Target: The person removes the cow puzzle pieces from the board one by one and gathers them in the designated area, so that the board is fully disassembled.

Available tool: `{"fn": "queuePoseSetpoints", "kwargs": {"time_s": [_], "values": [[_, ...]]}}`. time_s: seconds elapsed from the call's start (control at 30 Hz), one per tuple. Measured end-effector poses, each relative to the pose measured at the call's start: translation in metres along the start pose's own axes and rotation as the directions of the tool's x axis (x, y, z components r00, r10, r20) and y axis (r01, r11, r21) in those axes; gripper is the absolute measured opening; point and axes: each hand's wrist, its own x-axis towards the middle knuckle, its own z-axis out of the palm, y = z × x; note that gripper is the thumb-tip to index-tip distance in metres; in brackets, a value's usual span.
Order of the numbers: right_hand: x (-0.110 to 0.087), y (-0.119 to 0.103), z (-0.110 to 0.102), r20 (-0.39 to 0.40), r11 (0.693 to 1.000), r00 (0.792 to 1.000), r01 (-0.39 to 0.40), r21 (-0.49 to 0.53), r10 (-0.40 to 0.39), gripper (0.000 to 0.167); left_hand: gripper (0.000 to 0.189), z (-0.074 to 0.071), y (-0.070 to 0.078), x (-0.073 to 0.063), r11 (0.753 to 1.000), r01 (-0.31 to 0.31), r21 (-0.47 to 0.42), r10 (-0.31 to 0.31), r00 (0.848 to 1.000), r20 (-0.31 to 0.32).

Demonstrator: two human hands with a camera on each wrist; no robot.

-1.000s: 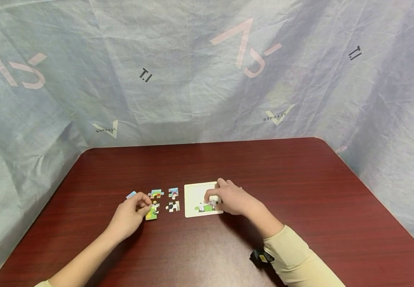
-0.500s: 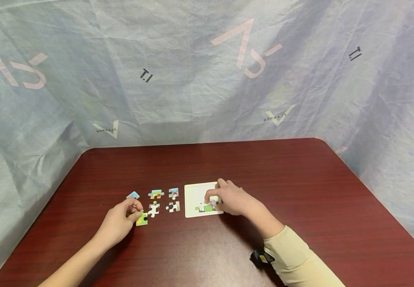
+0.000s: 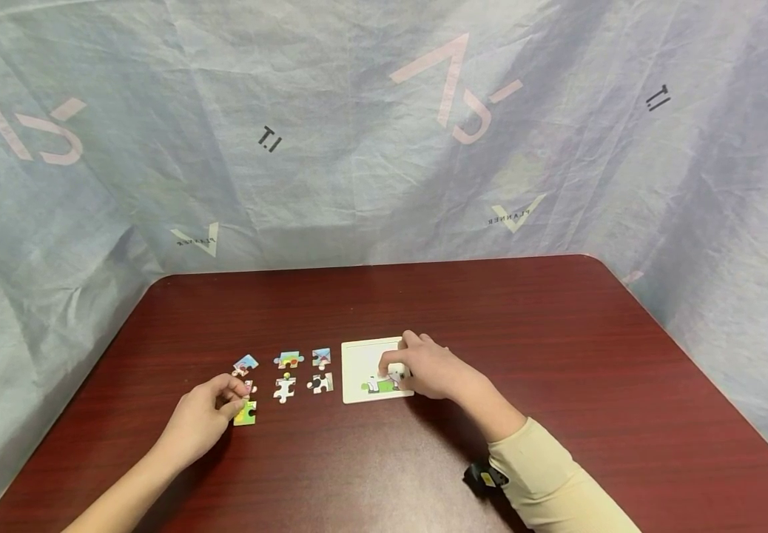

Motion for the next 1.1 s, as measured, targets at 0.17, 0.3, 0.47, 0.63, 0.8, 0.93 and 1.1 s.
{"fn": "queuePoseSetpoints", "kwargs": {"time_s": [0.17, 0.3, 0.47, 0.63, 0.8, 0.93, 1.1], "values": [[0.000, 0.000, 0.000, 0.002, 1.000, 1.000, -0.004, 0.003, 0.004, 0.031, 0.009, -0.002, -0.005, -0.002, 1.000, 0.009, 0.009, -0.009, 1.000, 0.003], [0.000, -0.001, -0.001, 0.001, 1.000, 1.000, 0.002, 0.008, -0.002, 0.031, 0.008, -0.005, -0.008, -0.003, 1.000, 0.003, 0.016, -0.003, 1.000, 0.008], [0.000, -0.001, -0.001, 0.002, 1.000, 1.000, 0.002, 0.011, -0.002, 0.031, 0.007, -0.008, -0.011, -0.005, 1.000, 0.005, 0.029, -0.005, 1.000, 0.000], [0.000, -0.001, -0.001, 0.001, 1.000, 1.000, 0.000, 0.010, 0.000, 0.030, 0.008, -0.009, -0.012, -0.007, 0.999, -0.007, 0.041, 0.008, 1.000, -0.021], [0.000, 0.000, 0.000, 0.001, 1.000, 1.000, 0.003, 0.007, -0.003, 0.030, 0.009, -0.009, -0.013, -0.007, 0.999, -0.012, 0.035, 0.013, 1.000, -0.021], [-0.001, 0.000, 0.000, -0.002, 1.000, 1.000, 0.008, 0.006, -0.008, 0.030, 0.009, -0.009, -0.013, -0.007, 0.999, -0.011, 0.034, 0.012, 1.000, -0.017], [-0.001, 0.000, -0.001, -0.004, 1.000, 1.000, 0.011, 0.006, -0.011, 0.030, 0.011, -0.009, -0.012, -0.007, 0.999, 0.001, 0.037, 0.000, 1.000, -0.010]]}}
